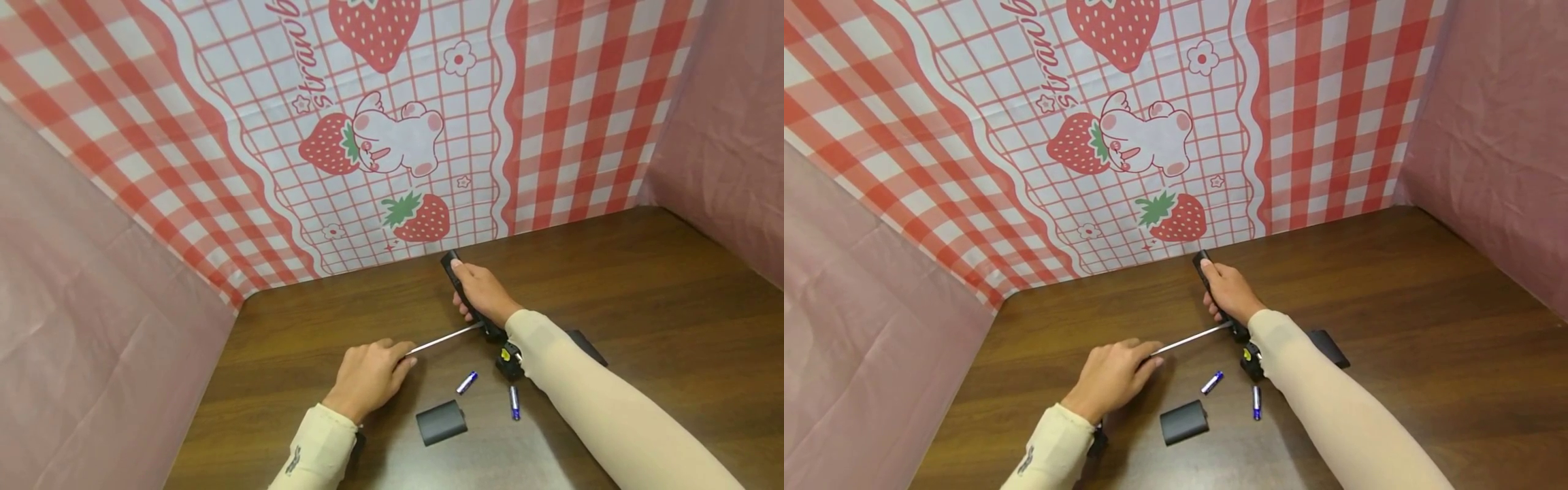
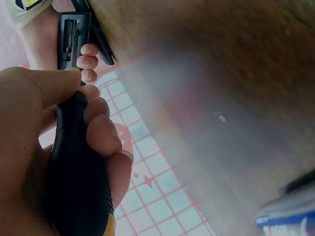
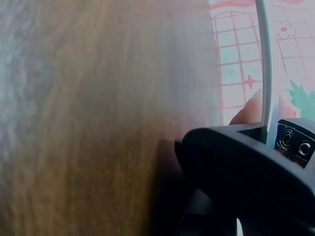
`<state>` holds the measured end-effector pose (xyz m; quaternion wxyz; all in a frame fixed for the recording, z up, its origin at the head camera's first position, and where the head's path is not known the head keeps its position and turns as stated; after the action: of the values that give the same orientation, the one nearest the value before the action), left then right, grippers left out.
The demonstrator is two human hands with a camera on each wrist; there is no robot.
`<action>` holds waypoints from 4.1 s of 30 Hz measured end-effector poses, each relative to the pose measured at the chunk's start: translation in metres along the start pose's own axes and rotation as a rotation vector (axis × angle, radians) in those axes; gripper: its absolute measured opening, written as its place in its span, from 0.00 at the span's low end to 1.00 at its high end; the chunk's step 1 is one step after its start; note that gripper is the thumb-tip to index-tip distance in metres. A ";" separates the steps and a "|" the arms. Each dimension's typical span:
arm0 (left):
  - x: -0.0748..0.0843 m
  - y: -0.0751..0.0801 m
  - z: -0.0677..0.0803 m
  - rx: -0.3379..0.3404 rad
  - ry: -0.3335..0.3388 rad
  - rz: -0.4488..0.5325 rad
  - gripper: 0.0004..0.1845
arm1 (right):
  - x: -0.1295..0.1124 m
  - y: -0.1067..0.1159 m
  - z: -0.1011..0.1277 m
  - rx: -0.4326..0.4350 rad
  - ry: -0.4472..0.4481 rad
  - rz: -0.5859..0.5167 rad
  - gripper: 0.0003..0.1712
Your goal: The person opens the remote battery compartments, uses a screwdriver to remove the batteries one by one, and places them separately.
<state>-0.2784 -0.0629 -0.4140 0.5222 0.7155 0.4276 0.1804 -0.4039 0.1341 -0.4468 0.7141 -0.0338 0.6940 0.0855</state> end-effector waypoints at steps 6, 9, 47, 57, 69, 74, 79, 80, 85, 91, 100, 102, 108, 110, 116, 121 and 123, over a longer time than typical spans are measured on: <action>-0.001 0.000 0.000 -0.006 0.005 0.001 0.13 | 0.001 0.000 0.000 -0.006 0.000 -0.012 0.39; -0.001 0.000 0.000 -0.008 0.010 0.004 0.14 | 0.001 0.000 0.000 -0.011 0.001 -0.020 0.39; -0.012 0.009 0.013 0.042 0.145 0.042 0.06 | 0.001 0.008 0.011 -0.009 -0.039 -0.216 0.36; -0.019 0.008 0.025 0.031 0.191 0.064 0.06 | 0.003 0.012 0.011 -0.006 -0.041 -0.238 0.39; -0.035 0.005 0.034 -0.040 0.261 0.074 0.04 | 0.004 0.010 0.017 0.006 -0.033 -0.329 0.38; -0.041 0.005 0.038 -0.039 0.277 0.063 0.04 | 0.004 0.011 0.018 0.014 -0.022 -0.355 0.38; -0.047 0.004 0.042 -0.041 0.313 0.067 0.05 | 0.005 0.009 0.019 0.016 -0.023 -0.350 0.39; -0.048 0.004 0.043 -0.042 0.323 0.071 0.05 | 0.006 0.009 0.019 0.012 -0.025 -0.354 0.39; -0.056 0.005 0.048 -0.044 0.366 0.103 0.05 | 0.009 0.007 0.021 -0.008 -0.044 -0.393 0.40; -0.070 0.001 0.056 -0.055 0.430 0.169 0.06 | 0.008 0.005 0.023 -0.027 -0.056 -0.410 0.41; -0.087 -0.005 0.064 -0.092 0.539 0.292 0.06 | 0.009 0.004 0.024 -0.027 -0.083 -0.405 0.41; -0.090 -0.006 0.064 -0.106 0.561 0.316 0.06 | 0.010 0.005 0.024 -0.025 -0.089 -0.403 0.41; -0.097 -0.010 0.065 -0.143 0.634 0.379 0.10 | 0.010 0.003 0.026 -0.041 -0.076 -0.406 0.42; -0.099 -0.011 0.066 -0.152 0.660 0.387 0.09 | 0.009 0.003 0.026 -0.041 -0.073 -0.410 0.41; -0.107 -0.013 0.068 -0.174 0.733 0.399 0.12 | 0.009 0.004 0.026 -0.039 -0.082 -0.407 0.41; -0.112 -0.016 0.072 -0.188 0.780 0.417 0.13 | 0.008 0.006 0.027 -0.037 -0.088 -0.402 0.41; -0.114 -0.017 0.073 -0.189 0.796 0.420 0.13 | 0.008 0.007 0.026 -0.038 -0.085 -0.400 0.41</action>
<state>-0.2990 -0.1964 -0.4365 0.3322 0.6109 0.4224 0.5814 -0.3789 0.1457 -0.4534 0.7448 -0.1805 0.6410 -0.0437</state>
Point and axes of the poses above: each hand's wrist, its own z-axis away from the middle knuckle, its own y-axis out of the back of the hand, x = y × z, the point moved 7 cm from there along -z, towards the middle knuckle, and after that the axes turned 6 degrees about -z, right-handed, at the moved point
